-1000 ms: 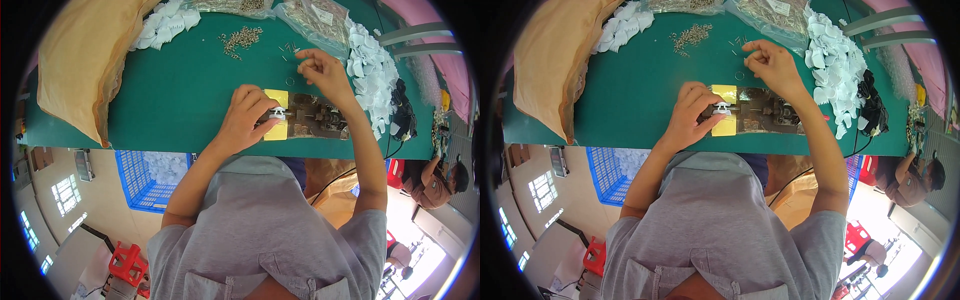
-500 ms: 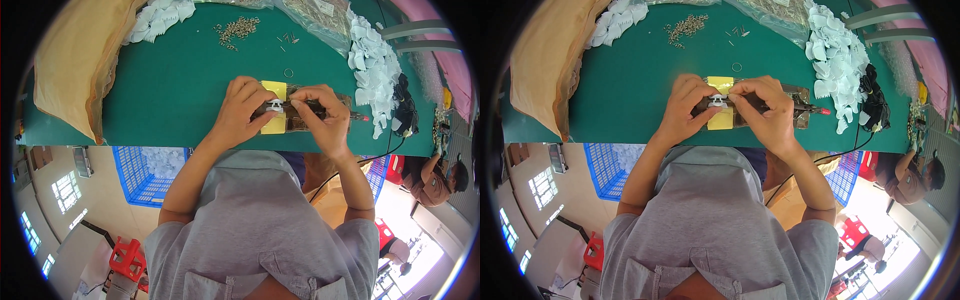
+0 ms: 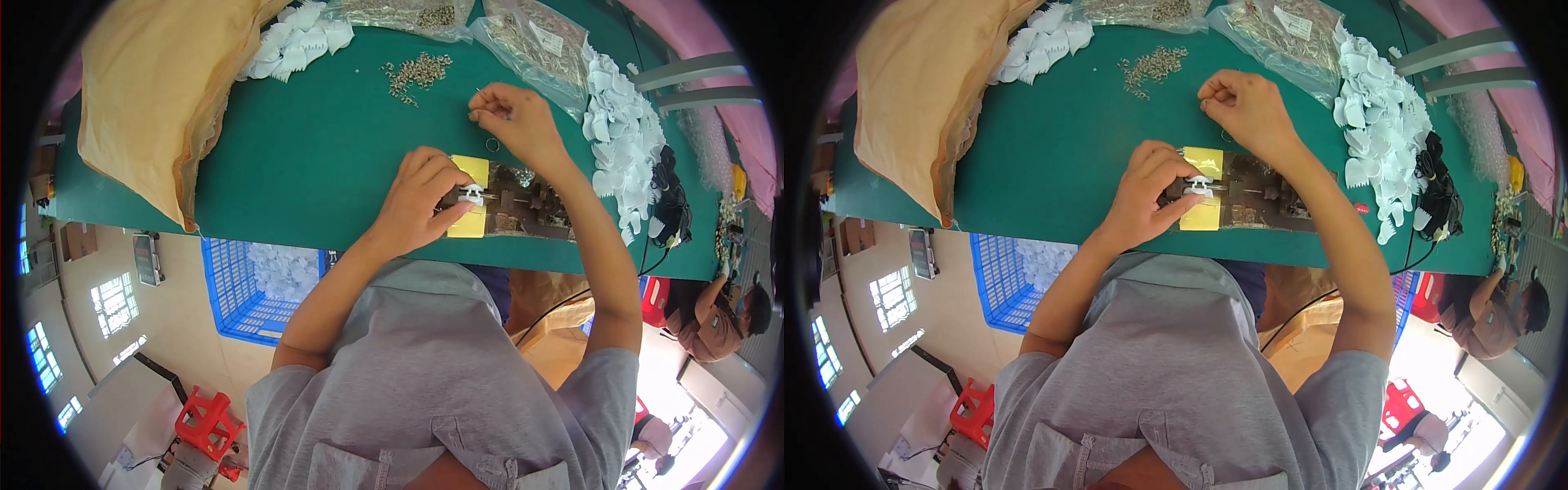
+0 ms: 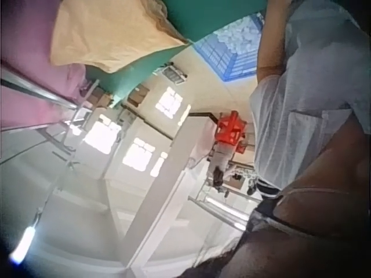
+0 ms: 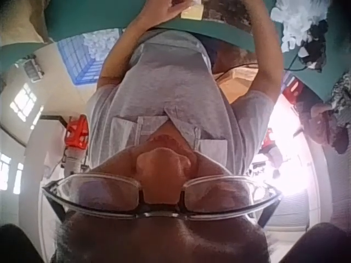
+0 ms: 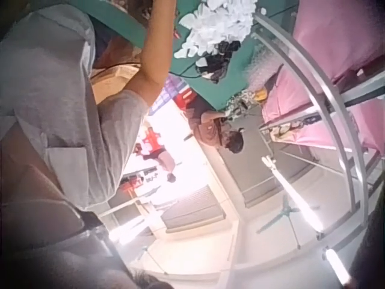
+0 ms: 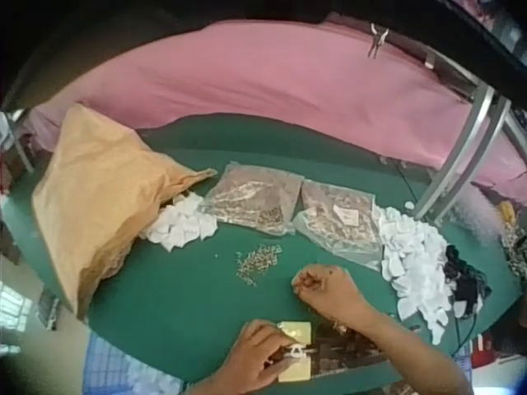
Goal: The person assembles hair clips by placing a white plastic part and a metal spring into a jig, then inserting a metal pin. They use a lever to secure the components before removing the finished clip and placing it into a blue crate.
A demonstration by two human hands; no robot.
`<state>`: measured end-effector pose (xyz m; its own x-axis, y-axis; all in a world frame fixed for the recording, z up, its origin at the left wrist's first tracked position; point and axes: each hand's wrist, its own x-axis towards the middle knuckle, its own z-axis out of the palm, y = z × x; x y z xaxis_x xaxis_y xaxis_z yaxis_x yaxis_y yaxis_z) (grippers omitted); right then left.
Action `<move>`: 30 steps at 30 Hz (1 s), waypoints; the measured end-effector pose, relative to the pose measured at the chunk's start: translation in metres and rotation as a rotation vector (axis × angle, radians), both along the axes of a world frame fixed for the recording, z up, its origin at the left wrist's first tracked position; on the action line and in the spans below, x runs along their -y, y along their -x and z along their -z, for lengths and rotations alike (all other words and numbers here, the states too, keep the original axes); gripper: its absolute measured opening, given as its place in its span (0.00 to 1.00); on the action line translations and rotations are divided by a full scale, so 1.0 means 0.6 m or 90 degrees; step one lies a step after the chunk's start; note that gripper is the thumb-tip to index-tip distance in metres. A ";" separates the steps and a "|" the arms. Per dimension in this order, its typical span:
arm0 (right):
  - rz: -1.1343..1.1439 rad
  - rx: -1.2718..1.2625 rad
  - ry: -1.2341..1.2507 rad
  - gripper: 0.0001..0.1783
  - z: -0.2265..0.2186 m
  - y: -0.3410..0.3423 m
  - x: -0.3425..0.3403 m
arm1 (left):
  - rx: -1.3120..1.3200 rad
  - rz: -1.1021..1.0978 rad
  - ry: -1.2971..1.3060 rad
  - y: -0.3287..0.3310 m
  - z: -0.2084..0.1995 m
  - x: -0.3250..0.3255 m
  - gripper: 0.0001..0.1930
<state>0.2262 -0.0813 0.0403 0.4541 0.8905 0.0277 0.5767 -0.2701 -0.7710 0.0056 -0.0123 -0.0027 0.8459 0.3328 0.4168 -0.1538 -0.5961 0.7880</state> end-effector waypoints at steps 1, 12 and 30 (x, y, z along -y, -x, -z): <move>-0.007 0.031 0.043 0.08 0.002 -0.001 -0.019 | -0.002 0.004 0.007 0.000 0.003 0.000 0.16; -0.079 0.129 0.101 0.11 0.038 0.047 -0.098 | 0.007 0.007 -0.010 0.000 0.005 -0.001 0.17; 0.012 -0.171 0.001 0.06 -0.070 0.109 0.130 | 0.008 -0.005 0.019 -0.001 0.005 -0.002 0.17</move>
<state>0.1611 -0.1594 0.0820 0.4611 0.8819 -0.0981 0.3463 -0.2806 -0.8951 0.0064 -0.0110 -0.0059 0.8381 0.3516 0.4172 -0.1589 -0.5742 0.8031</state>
